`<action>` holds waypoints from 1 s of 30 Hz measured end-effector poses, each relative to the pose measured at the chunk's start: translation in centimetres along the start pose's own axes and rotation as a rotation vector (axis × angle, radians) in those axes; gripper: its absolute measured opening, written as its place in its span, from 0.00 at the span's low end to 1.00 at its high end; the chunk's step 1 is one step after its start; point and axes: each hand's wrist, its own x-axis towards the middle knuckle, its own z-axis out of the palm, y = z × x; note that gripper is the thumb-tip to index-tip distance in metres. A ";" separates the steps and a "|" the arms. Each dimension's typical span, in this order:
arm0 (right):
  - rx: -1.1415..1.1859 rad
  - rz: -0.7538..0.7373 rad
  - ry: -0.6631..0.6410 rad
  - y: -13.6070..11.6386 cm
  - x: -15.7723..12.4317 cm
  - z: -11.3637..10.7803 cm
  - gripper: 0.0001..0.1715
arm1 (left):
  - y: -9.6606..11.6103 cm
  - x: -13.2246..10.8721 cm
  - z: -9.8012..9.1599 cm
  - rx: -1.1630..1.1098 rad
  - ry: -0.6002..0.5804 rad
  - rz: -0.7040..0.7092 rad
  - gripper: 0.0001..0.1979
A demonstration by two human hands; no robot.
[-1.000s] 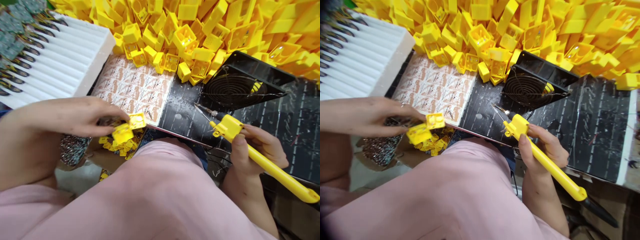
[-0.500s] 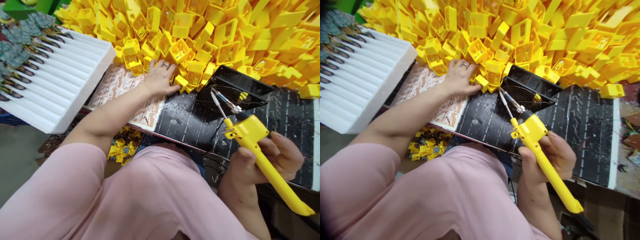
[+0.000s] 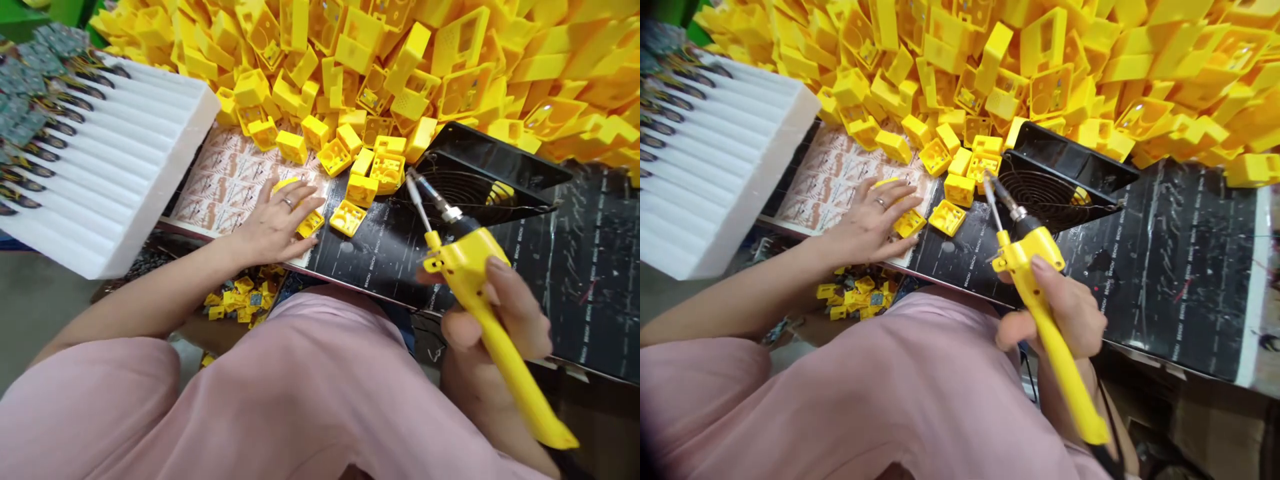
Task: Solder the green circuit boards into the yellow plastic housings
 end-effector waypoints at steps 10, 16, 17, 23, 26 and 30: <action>-0.231 -0.391 -0.455 -0.1 4.9 6.1 0.11 | -1.0 -0.8 -0.9 -0.032 0.005 -0.108 0.29; -0.390 -0.360 -0.561 1.2 5.3 8.4 0.15 | 2.2 1.2 -0.1 0.034 0.038 -0.208 0.45; -0.429 -0.369 -0.537 1.1 5.0 8.2 0.13 | 2.6 1.2 -0.3 0.039 0.046 -0.157 0.47; -0.469 -0.338 -0.436 -0.7 2.9 4.7 0.15 | -0.3 -0.8 -2.2 -0.029 0.151 -0.138 0.34; -0.327 -0.338 -0.426 -0.5 3.0 3.9 0.16 | -2.9 -1.5 -2.6 -0.088 -0.037 -0.285 0.35; -0.380 -0.385 -0.435 0.9 4.1 4.6 0.16 | -3.3 -1.6 -2.6 -0.301 -0.139 -0.442 0.33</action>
